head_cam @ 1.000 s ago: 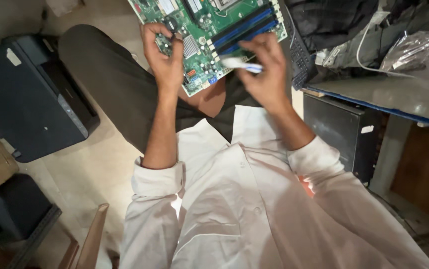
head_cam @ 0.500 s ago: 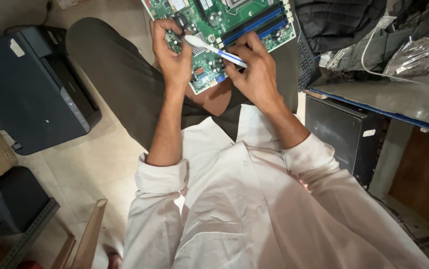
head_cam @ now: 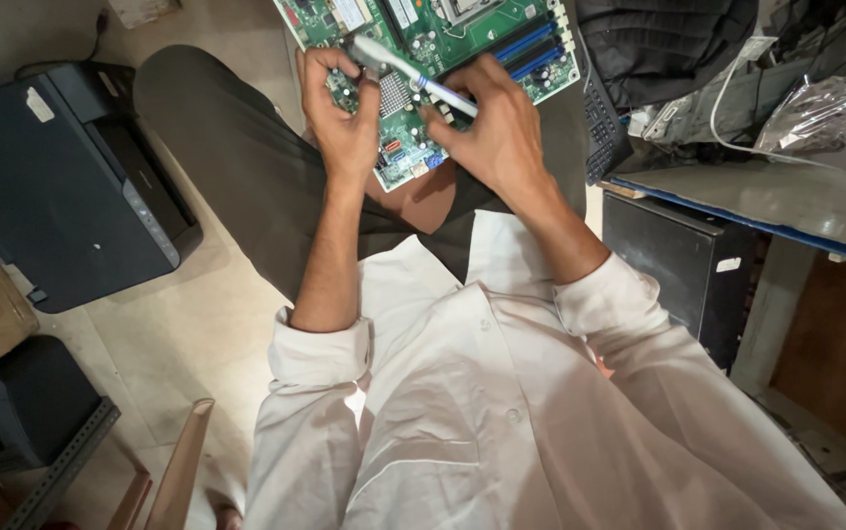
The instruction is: The person holds a green computer motherboard on their lap and uses a toothbrush to scrub its surface. They systematically brush various components, including the CPU socket, RAM slots, and capacitors, while occasionally repositioning the board.
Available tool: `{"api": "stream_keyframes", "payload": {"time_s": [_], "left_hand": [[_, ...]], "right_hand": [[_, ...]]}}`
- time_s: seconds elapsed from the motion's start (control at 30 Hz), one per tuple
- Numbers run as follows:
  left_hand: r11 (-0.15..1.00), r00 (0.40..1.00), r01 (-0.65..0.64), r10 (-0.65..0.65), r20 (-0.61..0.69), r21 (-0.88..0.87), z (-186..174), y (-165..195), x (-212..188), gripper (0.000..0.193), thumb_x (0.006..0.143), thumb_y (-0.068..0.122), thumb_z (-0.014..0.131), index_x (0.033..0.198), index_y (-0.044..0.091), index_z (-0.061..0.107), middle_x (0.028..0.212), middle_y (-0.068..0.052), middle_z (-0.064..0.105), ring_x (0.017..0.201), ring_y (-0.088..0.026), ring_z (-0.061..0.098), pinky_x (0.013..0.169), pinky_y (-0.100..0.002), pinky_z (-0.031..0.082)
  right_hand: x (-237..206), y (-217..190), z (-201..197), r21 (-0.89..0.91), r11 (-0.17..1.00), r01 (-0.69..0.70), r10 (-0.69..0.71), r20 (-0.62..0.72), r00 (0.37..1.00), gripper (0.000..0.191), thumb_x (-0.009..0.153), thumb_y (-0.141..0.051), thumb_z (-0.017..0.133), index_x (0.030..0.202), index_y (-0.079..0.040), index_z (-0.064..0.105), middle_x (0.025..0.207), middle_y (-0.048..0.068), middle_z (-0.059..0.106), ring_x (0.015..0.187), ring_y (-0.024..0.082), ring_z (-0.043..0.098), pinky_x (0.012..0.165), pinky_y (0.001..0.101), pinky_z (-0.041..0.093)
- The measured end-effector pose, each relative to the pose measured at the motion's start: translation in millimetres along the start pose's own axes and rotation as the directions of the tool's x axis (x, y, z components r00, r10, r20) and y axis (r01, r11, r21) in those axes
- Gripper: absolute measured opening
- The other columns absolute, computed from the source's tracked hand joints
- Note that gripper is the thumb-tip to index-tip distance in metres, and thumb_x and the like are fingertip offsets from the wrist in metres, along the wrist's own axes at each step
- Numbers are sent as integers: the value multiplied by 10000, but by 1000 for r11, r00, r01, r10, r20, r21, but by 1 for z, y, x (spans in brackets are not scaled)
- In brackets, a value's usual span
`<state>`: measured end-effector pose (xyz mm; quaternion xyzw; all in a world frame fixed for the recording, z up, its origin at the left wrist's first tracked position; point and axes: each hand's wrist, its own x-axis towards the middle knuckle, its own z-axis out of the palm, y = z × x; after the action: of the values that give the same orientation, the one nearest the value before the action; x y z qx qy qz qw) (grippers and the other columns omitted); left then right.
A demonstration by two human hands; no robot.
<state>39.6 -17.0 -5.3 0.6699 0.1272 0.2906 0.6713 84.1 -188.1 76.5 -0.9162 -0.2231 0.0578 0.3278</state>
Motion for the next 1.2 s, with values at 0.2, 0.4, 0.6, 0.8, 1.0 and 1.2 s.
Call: {"api": "stream_keyframes", "payload": {"time_s": [0.2, 0.4, 0.6, 0.8, 1.0, 1.2], "left_hand": [[1000, 1000, 6, -6, -10, 16, 2, 0, 0, 252, 877, -113, 660, 990, 30, 486, 1003, -53, 466, 986, -180, 503, 967, -288, 419], [999, 1000, -5, 5, -3, 32, 0, 1, -2, 243, 891, -104, 660, 1009, 29, 495, 1019, -59, 476, 1004, -183, 512, 984, -292, 424], [999, 1000, 18, -18, 0, 46, 0, 1, -1, 255, 895, -98, 666, 1016, 30, 482, 1017, -55, 466, 1004, -182, 507, 994, -295, 420], [999, 1000, 0, 0, -9, 38, 0, 1, 2, 266, 875, -106, 664, 1000, 36, 478, 1012, -51, 468, 995, -184, 506, 985, -286, 422], [1000, 1000, 15, -15, -14, 9, 4, 1, 3, 273, 880, -115, 666, 1012, 31, 476, 1015, -52, 459, 1004, -186, 499, 999, -287, 411], [999, 999, 22, -21, -29, 29, 3, 5, 4, 285, 874, -112, 673, 1029, 35, 485, 1019, -51, 481, 1025, -179, 507, 1016, -290, 407]], "right_hand": [[10, -1, 2, 35, 999, -23, 21, 39, 999, 200, 873, -145, 761, 1000, 3, 716, 972, 139, 651, 826, 349, 677, 744, 437, 528], [14, -4, -1, 2, 998, 57, -57, 14, 998, 245, 855, -172, 799, 971, 20, 700, 946, 157, 644, 806, 369, 669, 710, 451, 518], [21, -9, 1, -36, 999, 8, -5, 70, 998, 166, 902, -148, 765, 956, -1, 709, 945, 144, 661, 805, 364, 674, 704, 454, 510], [6, 36, -30, 260, 964, -54, 50, 20, 999, 279, 1045, -212, 724, 1219, -18, 626, 1022, 80, 718, 887, 175, 707, 725, 367, 567], [-7, 114, -86, 569, 780, -262, 370, -81, 926, 140, 1133, -141, 629, 1151, -2, 622, 869, -22, 581, 751, 83, 512, 654, 255, 412], [6, 139, -78, 546, 803, -239, 349, -104, 931, 207, 1089, -83, 625, 1274, 1, 664, 927, -28, 647, 799, 61, 569, 708, 221, 459]]}}
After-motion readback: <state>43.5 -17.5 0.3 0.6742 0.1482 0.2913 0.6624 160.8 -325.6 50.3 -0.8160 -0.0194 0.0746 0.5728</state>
